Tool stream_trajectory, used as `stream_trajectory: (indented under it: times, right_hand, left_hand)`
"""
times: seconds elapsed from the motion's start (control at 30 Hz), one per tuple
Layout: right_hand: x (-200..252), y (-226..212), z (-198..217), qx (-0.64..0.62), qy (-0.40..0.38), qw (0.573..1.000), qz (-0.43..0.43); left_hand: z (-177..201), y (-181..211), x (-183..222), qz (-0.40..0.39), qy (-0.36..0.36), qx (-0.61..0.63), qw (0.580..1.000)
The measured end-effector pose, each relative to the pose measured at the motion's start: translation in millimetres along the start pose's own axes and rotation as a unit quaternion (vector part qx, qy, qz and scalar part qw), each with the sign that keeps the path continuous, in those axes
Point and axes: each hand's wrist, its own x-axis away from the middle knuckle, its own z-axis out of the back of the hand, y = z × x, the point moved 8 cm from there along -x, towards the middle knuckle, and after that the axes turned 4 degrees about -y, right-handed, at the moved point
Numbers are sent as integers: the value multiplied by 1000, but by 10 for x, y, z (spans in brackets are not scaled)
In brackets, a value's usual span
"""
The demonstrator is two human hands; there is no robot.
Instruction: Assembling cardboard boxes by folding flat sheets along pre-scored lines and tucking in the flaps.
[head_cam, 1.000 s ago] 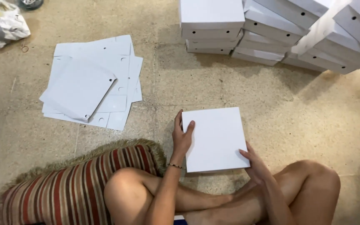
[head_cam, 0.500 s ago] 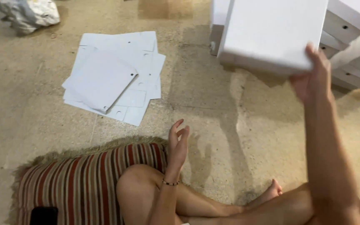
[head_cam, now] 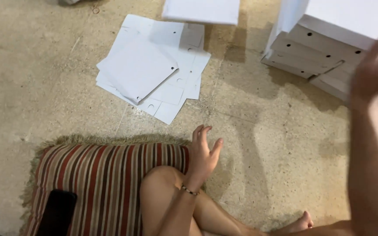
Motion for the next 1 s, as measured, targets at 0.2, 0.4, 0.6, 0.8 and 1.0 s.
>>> stream_trajectory:
  times: [0.2,0.4,0.6,0.8,1.0]
  right_hand:
    - [1290,-1376,-1018,-394,-423,585,-568]
    - [2286,-1482,-2003,-321,-439,569,-617]
    - [2088,-1559,-2471,40,-561,623,-544]
    - [1991,-1677,-2603,82,-562,668,-480]
    - [1928,-1520,-2609,39,-562,654,-504]
  left_hand:
    - [125,301,33,25,-46,32,998]
    - [120,216,64,10,-48,31,998]
    - [17,146,64,23,-63,4,998]
    - [21,183,79,18,-56,-31,998]
    - [-61,249,117,-2,-66,-42,997]
